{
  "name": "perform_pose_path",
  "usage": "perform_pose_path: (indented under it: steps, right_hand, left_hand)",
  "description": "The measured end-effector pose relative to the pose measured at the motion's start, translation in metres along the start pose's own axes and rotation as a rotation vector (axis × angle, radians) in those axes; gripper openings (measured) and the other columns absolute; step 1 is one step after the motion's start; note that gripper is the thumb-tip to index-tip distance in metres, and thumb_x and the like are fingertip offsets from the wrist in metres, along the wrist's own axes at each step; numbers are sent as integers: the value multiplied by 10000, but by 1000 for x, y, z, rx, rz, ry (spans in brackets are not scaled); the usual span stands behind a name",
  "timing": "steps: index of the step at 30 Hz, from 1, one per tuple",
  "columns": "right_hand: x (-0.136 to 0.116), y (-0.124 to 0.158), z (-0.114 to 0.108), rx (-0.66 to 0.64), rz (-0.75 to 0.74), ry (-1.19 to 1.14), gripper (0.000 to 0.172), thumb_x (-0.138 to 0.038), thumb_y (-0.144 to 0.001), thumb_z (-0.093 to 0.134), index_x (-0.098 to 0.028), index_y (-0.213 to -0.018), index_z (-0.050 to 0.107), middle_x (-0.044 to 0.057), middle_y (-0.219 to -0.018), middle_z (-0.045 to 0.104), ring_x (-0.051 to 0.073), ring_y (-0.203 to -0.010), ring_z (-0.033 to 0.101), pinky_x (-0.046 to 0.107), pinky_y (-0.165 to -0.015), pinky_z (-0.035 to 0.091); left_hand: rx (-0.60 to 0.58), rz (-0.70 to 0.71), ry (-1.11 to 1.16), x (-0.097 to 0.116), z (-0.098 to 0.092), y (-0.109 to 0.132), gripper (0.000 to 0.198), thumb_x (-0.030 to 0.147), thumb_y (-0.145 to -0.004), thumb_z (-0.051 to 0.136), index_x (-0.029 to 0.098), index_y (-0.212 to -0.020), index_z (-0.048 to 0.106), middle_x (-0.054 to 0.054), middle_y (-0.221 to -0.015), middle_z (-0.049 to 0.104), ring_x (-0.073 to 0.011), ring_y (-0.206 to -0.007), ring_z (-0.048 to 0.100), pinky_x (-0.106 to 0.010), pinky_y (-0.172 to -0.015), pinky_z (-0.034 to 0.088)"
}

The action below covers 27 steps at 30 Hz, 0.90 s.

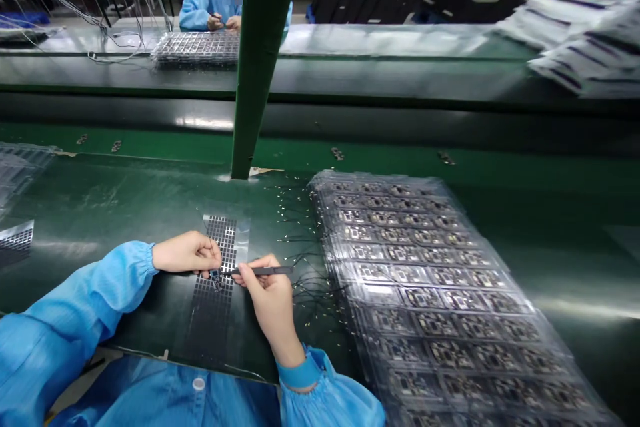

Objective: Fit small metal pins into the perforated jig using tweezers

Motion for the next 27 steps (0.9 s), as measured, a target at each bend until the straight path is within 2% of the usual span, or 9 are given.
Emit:
perform_pose_path:
  steps: [27]
  right_hand:
    - [0, 1, 1, 2, -4, 81, 311, -454, -724, 715, -192, -707, 550, 25, -623, 672, 185, -606, 672, 278, -580, 537]
  left_hand:
    - [-15, -10, 10, -1, 2, 0, 98, 229, -782, 586, 133, -766, 575, 35, -547, 599, -98, -514, 600, -180, -498, 446]
Point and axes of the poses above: each hand's wrist, its own y-axis away from the middle knuckle, its own z-axis out of the palm, x = y × z, the point moved 10 cm from there along -y, towards the middle knuckle
